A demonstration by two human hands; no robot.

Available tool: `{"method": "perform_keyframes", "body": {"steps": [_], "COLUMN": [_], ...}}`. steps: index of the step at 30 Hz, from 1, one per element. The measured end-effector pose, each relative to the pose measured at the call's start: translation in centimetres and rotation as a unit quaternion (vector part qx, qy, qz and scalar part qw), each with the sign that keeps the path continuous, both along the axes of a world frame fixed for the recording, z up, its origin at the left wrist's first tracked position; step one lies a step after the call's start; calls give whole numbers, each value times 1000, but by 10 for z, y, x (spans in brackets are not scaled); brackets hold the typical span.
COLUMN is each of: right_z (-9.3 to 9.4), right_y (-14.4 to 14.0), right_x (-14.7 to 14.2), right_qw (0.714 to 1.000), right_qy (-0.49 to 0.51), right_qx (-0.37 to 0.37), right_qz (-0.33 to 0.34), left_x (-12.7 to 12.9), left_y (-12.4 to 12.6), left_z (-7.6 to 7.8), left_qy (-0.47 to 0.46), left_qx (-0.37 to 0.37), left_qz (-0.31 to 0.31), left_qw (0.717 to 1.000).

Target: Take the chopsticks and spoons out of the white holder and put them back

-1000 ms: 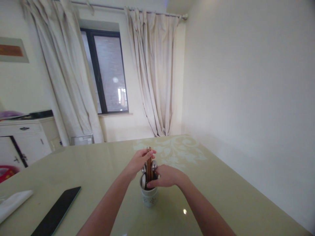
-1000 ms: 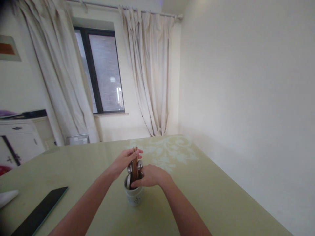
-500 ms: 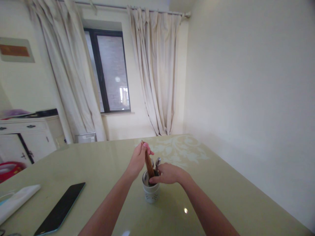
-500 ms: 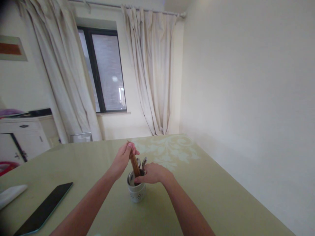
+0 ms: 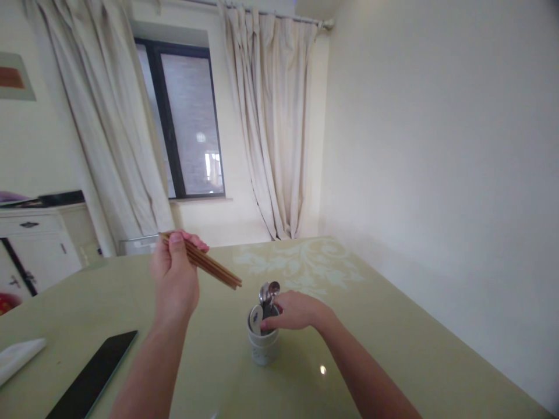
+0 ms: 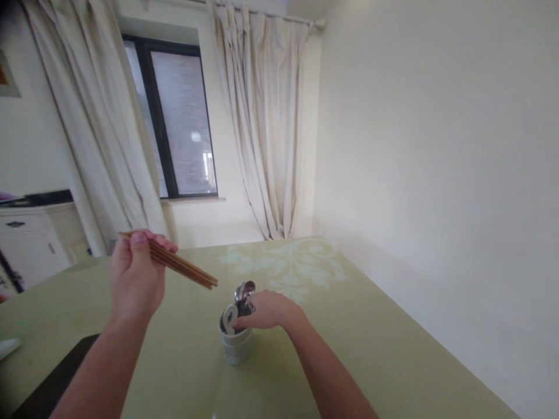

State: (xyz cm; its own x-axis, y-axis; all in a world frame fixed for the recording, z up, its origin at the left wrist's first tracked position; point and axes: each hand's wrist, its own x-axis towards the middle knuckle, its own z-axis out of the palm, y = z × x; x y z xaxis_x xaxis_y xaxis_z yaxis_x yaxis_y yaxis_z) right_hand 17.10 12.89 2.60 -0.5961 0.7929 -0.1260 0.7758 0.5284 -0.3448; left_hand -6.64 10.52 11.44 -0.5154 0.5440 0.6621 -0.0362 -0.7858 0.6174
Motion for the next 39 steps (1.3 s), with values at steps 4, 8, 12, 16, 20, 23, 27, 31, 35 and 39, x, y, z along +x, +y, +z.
{"method": "perform_keyframes", "body": {"steps": [4, 8, 12, 16, 20, 23, 27, 31, 35, 39], "right_z": [0, 2, 4, 2, 2, 3, 5, 6, 8, 9], "right_y": [-1, -5, -8, -8, -9, -10, -11, -12, -13, -14], "right_x": [0, -1, -1, 0, 1, 0, -1, -1, -2, -2], "right_qw": [1000, 999, 999, 999, 999, 999, 999, 999, 999, 999], "right_qy": [1, 9, 9, 11, 12, 3, 3, -11, -22, -12], "right_qx": [-16, -31, -31, -25, -24, -25, -25, -24, -16, -21], "right_qz": [-17, -28, -34, -25, -21, -27, -33, -34, -44, -37], "left_x": [-8, 1, 7, 4, -1, 1, 2, -6, -12, -12], "left_y": [19, 34, 44, 50, 51, 50, 49, 48, 48, 49], "left_z": [-54, -100, -129, -143, -143, -140, -139, -135, -134, -137], "left_qy": [106, 98, 82, 50, 43, 50, 81, 90, 86, 86], "left_qx": [-123, -201, -240, -297, -314, -306, -309, -311, -319, -326], "left_qz": [27, -25, -80, -142, -189, -178, -185, -206, -233, -216], "left_qw": [986, 974, 964, 943, 929, 934, 930, 923, 914, 916]}}
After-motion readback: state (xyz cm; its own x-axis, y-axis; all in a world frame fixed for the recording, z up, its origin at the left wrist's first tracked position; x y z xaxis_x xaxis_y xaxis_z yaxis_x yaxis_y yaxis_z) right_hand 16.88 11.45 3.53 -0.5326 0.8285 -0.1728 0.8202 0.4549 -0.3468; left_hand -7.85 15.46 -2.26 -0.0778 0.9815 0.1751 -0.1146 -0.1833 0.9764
